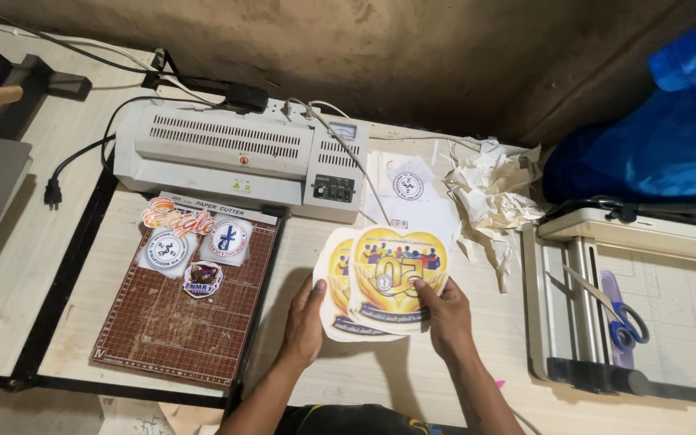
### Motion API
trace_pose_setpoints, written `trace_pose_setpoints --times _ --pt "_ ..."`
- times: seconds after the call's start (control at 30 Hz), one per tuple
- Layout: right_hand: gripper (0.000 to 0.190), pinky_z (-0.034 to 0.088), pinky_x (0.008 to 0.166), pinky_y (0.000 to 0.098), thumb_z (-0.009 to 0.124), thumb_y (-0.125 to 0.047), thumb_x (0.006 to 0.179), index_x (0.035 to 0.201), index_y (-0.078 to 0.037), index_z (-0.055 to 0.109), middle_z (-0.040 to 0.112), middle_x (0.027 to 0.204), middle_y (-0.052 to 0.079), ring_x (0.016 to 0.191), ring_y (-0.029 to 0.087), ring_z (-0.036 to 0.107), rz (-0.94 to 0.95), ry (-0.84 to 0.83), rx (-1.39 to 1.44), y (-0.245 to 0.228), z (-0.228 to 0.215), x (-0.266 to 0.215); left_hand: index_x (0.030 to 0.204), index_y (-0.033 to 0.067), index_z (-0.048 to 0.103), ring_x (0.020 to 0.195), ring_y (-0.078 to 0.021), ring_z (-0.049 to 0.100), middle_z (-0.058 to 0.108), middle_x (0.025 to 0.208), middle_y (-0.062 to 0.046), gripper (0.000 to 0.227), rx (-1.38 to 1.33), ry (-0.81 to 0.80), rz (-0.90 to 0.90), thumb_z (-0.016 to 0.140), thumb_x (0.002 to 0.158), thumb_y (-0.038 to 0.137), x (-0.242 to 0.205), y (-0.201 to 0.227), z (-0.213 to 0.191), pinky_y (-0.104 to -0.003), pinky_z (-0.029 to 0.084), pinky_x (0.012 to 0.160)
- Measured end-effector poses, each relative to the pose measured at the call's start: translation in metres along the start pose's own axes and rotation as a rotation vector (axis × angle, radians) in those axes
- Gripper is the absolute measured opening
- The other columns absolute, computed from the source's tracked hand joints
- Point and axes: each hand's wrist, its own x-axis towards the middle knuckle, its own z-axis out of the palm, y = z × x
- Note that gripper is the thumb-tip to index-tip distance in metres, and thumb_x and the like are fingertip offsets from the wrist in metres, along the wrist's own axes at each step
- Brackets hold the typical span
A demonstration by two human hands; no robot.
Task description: The person sorts through a stack of small, round stickers and then handles larger, irregularly shaped stickers on a desk. They place the stickers on a cutting mat and move other printed materials aside.
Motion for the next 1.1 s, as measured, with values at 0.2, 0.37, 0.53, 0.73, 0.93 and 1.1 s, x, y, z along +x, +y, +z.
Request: trace_pose_setpoints --times 0.2,0.37,0.53,0.73,0.93,1.1 --pt "0.025 0.062 0.072 0.0329 0.067 -0.01 0.096 0.115 0.005 0.066 0.077 0.098 0.017 0.081 0.02 0.074 -0.044 0.008 0.058 0.028 -0.043 0.027 0.141 0.0011 0.056 0.113 -0.0167 0.068 0.069 0.128 -0.014 0.046 0.153 0.053 0.065 0.051 0.104 0.027 0.01 -0.008 -0.028 -0.031 0.055 0.098" --pt "0.028 0.062 0.08 0.0354 0.061 -0.008 0.099 0.125 0.002 0.057 0.074 0.11 0.017 0.093 0.022 0.074 -0.111 0.081 0.176 0.013 -0.074 0.037 0.136 -0.0008 0.057 0.11 -0.0198 0.069 0.068 0.123 -0.014 0.042 0.043 0.059 0.041 0.052 0.104 0.026 0.012 0.004 -0.045 -0.035 0.058 0.094" --pt "0.031 0.061 0.088 0.0384 0.057 -0.004 0.1 0.131 0.0 0.058 0.071 0.118 0.017 0.102 0.023 0.07 -0.106 0.082 0.224 0.006 -0.082 0.033 0.136 -0.001 0.057 0.112 -0.0185 0.068 0.069 0.125 -0.013 0.042 -0.048 0.005 0.035 0.052 0.104 0.026 0.008 0.014 -0.037 -0.034 0.056 0.095" --pt "0.033 0.061 0.092 0.0406 0.058 -0.005 0.099 0.131 0.003 0.053 0.069 0.12 0.019 0.102 0.024 0.071 -0.032 0.013 0.26 0.019 -0.054 0.026 0.139 0.0013 0.056 0.109 -0.0196 0.07 0.071 0.123 -0.014 0.046 -0.001 0.005 -0.013 0.053 0.101 0.028 0.01 0.009 -0.023 -0.035 0.059 0.093" --pt "0.028 0.058 0.077 0.0352 0.062 -0.012 0.097 0.122 0.001 0.063 0.076 0.103 0.016 0.087 0.021 0.07 0.086 -0.176 0.012 0.046 -0.011 0.01 0.143 0.0043 0.055 0.109 -0.0184 0.07 0.071 0.125 -0.014 0.051 0.116 0.003 -0.046 0.053 0.102 0.035 0.01 -0.026 -0.021 -0.033 0.057 0.093" --pt "0.022 0.059 0.082 0.0359 0.067 -0.016 0.097 0.113 -0.001 0.065 0.075 0.102 0.014 0.091 0.022 0.07 -0.019 -0.1 -0.291 0.057 -0.016 0.009 0.132 0.0066 0.06 0.111 -0.0197 0.073 0.074 0.121 -0.014 0.042 0.653 -0.22 -0.099 0.066 0.093 0.021 -0.001 0.001 -0.019 -0.036 0.062 0.097"
